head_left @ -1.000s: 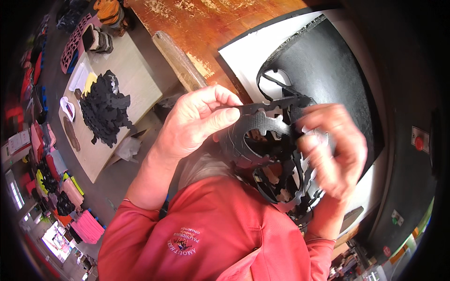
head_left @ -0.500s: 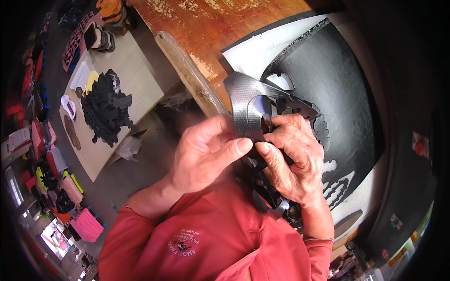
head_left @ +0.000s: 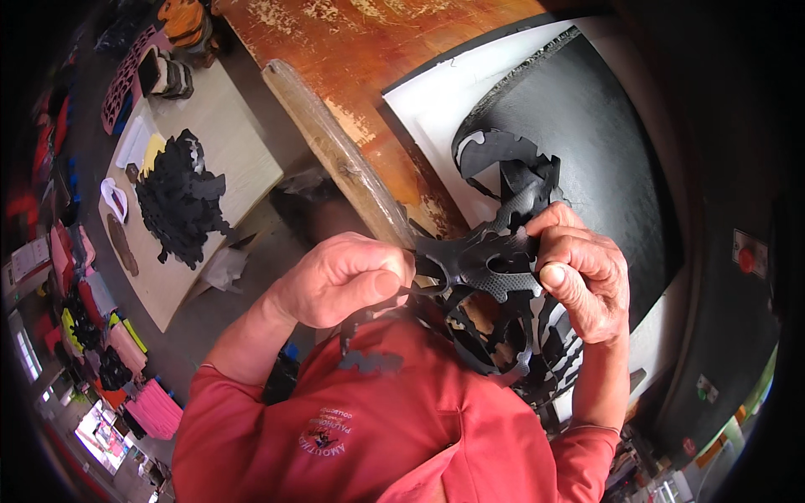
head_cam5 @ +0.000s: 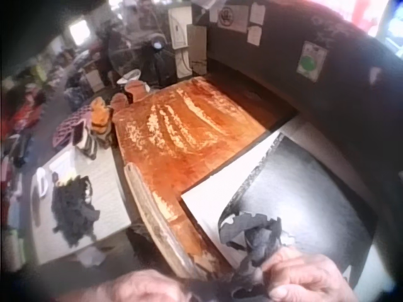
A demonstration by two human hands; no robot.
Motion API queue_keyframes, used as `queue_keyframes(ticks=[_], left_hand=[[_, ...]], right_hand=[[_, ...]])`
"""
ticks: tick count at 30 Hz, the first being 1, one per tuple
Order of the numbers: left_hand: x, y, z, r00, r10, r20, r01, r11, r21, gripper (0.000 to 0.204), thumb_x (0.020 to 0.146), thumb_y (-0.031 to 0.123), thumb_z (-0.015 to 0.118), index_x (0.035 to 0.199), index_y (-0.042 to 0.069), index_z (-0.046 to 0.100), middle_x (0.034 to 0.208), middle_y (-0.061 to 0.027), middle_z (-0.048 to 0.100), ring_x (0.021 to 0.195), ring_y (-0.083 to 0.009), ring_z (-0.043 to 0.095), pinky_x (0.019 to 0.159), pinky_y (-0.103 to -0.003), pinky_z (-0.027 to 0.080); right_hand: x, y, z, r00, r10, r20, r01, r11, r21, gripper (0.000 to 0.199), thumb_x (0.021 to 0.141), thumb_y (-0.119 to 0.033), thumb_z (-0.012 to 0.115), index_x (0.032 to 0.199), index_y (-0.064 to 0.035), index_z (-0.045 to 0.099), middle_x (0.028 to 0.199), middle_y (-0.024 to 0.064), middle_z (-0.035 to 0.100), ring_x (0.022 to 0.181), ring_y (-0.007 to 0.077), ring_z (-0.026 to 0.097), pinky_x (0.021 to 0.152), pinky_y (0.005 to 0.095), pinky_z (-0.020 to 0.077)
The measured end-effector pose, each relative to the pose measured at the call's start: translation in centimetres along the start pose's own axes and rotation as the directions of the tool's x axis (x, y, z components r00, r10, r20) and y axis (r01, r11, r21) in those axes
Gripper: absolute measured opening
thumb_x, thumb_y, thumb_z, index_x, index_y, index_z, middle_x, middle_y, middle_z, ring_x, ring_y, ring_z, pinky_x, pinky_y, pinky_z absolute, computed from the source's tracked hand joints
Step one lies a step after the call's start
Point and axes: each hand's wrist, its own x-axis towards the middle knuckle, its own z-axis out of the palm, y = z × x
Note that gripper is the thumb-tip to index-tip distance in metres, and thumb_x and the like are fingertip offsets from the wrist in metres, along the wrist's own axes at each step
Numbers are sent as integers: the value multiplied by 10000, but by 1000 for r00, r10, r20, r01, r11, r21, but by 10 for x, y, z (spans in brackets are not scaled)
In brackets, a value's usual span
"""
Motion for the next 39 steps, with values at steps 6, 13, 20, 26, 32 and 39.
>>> queue_keyframes(ticks=[6,13,20,26,32,39], left_hand=[[19,3,14,975,-102,-200,67,983,-173,421,1149,368,565,1075,-31,674,878,-31,671,789,-104,623,716,-280,515],[37,27,26,900,-163,-404,247,955,166,294,1116,242,655,1036,-31,727,778,6,655,768,-40,570,682,-260,492],[37,19,34,932,-76,-356,193,932,307,357,1126,259,628,908,-22,658,697,-77,547,669,-96,503,606,-332,442],[26,9,14,997,-80,-4,79,980,183,366,1132,220,579,849,-8,622,639,-91,557,577,-207,570,559,-357,426],[32,15,13,981,-147,130,136,987,90,283,1111,169,604,900,-9,665,694,-80,654,645,-177,663,590,-338,497],[30,18,25,958,-266,-109,270,963,19,289,943,143,845,1171,8,729,993,-57,757,940,-100,690,880,-301,558]], right_hand=[[5,-5,4,983,-185,-10,175,946,-272,312,960,-230,751,766,-15,633,690,79,565,696,308,558,918,486,504],[3,-16,27,981,-176,85,193,818,-542,268,845,-253,862,940,-39,732,804,98,647,1031,394,672,984,556,467],[3,-20,52,991,-102,84,125,922,-366,239,877,-187,855,765,-48,696,712,110,633,893,331,617,882,503,459],[2,-9,28,959,-65,277,120,975,-189,346,978,-229,775,685,-105,638,660,59,594,789,301,622,1003,496,429],[8,-6,16,933,-73,353,123,985,-124,424,993,-294,774,660,-82,618,624,54,571,774,330,622,1035,582,452],[10,-5,21,976,-71,208,113,974,-197,397,997,-241,746,690,-61,571,667,74,500,748,336,564,924,505,471]])
